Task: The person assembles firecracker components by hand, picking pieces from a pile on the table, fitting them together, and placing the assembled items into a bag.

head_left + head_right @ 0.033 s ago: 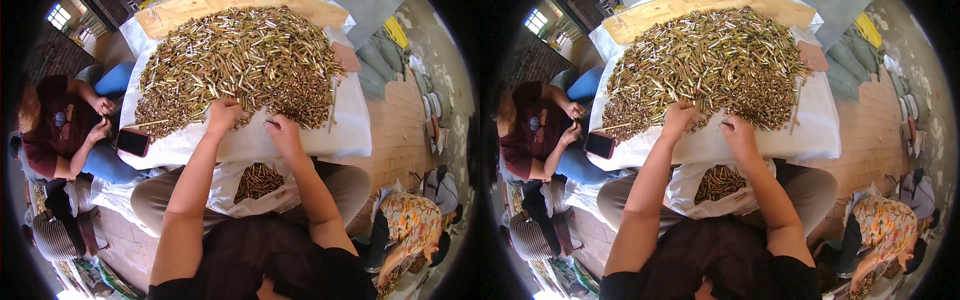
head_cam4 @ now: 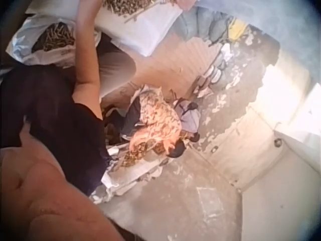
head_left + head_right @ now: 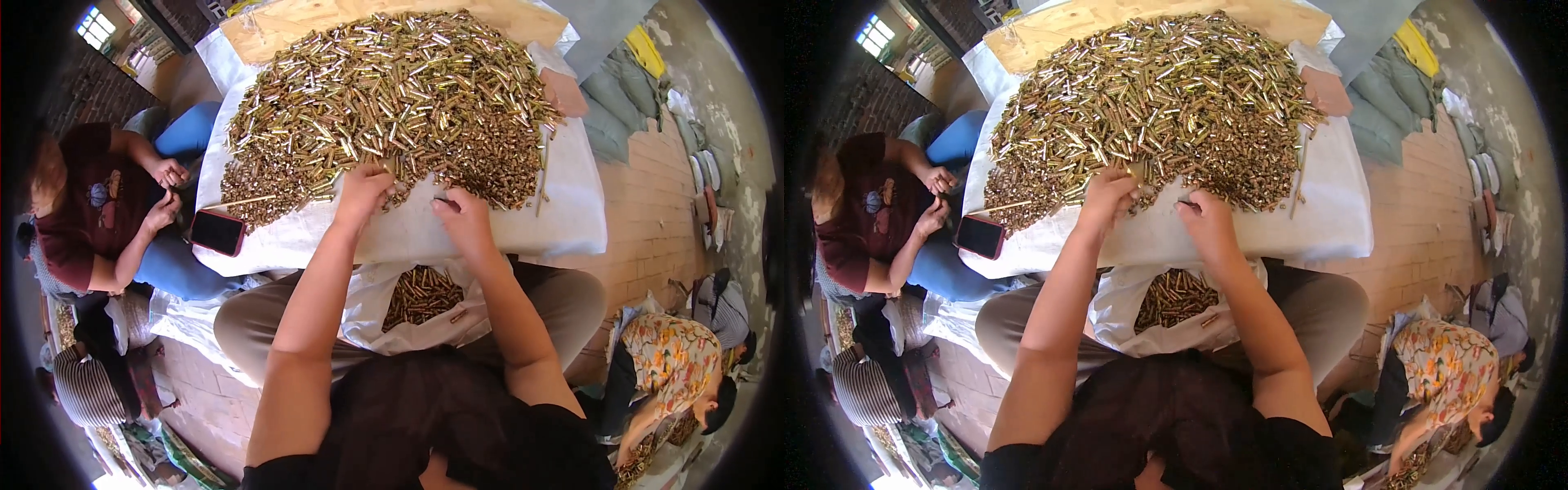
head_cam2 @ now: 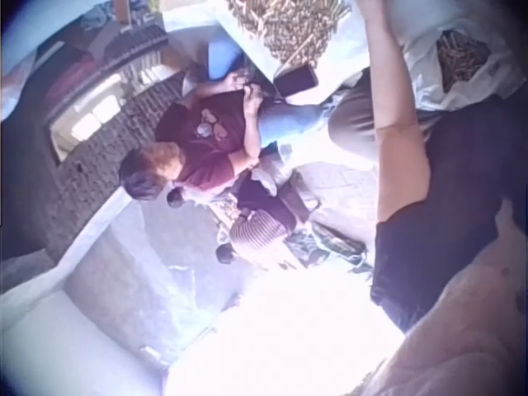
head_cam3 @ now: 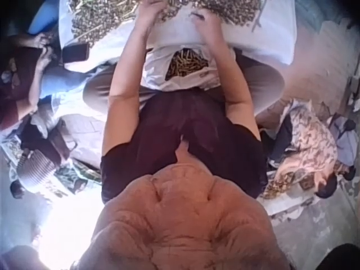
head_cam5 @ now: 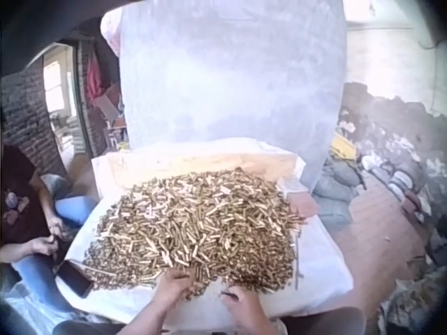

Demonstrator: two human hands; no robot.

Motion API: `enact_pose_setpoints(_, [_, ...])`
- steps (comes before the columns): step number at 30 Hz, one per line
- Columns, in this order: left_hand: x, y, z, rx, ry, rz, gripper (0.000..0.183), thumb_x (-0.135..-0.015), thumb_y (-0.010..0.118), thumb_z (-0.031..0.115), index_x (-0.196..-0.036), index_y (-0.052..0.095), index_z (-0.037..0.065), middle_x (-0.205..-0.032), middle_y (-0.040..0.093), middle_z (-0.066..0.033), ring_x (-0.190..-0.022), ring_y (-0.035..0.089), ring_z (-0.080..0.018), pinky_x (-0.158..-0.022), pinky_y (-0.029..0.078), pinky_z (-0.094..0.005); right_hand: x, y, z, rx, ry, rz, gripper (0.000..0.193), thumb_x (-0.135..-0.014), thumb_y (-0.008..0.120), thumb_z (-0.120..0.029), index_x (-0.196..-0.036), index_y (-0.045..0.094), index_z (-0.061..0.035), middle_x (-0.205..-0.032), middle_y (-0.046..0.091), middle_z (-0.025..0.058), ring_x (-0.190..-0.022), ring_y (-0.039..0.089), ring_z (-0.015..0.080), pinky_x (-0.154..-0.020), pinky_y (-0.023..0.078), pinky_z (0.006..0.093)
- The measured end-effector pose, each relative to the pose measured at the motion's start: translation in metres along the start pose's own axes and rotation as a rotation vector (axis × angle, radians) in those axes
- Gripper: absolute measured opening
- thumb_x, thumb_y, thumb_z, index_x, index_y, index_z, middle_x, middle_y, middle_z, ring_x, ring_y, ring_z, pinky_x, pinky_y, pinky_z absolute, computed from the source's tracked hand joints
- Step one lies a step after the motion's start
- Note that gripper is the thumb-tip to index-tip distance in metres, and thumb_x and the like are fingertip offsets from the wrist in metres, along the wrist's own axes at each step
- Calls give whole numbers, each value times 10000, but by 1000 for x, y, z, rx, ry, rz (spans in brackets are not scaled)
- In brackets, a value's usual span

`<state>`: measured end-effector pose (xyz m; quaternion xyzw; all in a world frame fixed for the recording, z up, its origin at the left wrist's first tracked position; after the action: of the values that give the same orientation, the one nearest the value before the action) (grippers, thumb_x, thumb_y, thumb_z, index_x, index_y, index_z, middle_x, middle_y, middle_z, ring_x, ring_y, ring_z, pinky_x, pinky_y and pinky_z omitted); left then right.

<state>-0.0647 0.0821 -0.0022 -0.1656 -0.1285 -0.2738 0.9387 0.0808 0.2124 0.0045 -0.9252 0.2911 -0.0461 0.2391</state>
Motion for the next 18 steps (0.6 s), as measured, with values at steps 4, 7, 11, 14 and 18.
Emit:
enact_pose_setpoints(4, [50, 15, 0, 740, -105, -365, 55, -758, 567, 10, -809, 549, 16, -685, 586, -66, -403, 314, -38, -339, 199, -189, 15, -1, -4, -579, 230, -120, 107, -820, 619, -112, -822, 580, -13, -718, 604, 48, -609, 573, 104, -514, 456, 225])
enact_pose_setpoints(7, [75, 26, -8, 918, -133, -454, 153, -779, 544, -36, -919, 534, 25, -740, 598, -97, -406, 297, -34, -338, 179, -172, 26, -5, -18, -650, 201, -161, 117, -828, 622, -131, -786, 574, -34, -666, 583, 17, -549, 531, 76, -479, 424, 193])
enact_pose_setpoints(11, [100, 36, -7, 855, -65, -456, 120, -805, 566, -12, -911, 545, 39, -767, 616, -101, -438, 326, -32, -364, 206, -165, 38, -11, -26, -674, 205, -233, 142, -830, 626, -163, -769, 570, -49, -629, 557, 3, -490, 473, 57, -444, 375, 197])
enact_pose_setpoints(14, [110, 38, -6, 737, 13, -427, 96, -817, 569, 0, -898, 547, 48, -759, 621, -93, -449, 348, -26, -378, 223, -162, 47, -13, -31, -727, 265, -149, 186, -834, 631, -182, -736, 574, -34, -569, 524, -5, -446, 416, 54, -420, 318, 203])
enact_pose_setpoints(18, [122, 39, 1, 610, 83, -351, 77, -829, 568, 10, -882, 542, 59, -746, 628, -77, -460, 362, -15, -395, 242, -159, 52, -15, -31, -737, 248, -107, 222, -841, 624, -209, -710, 570, -39, -566, 519, -8, -444, 422, 57, -418, 323, 201])
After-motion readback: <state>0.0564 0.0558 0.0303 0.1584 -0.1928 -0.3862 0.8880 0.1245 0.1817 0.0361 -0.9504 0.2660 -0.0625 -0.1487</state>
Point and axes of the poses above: each hand's wrist, its own x-axis away from the middle knuckle, its own y-axis out of the palm, z = x × y, the point moved 3 cm from there along -x, towards the middle knuckle
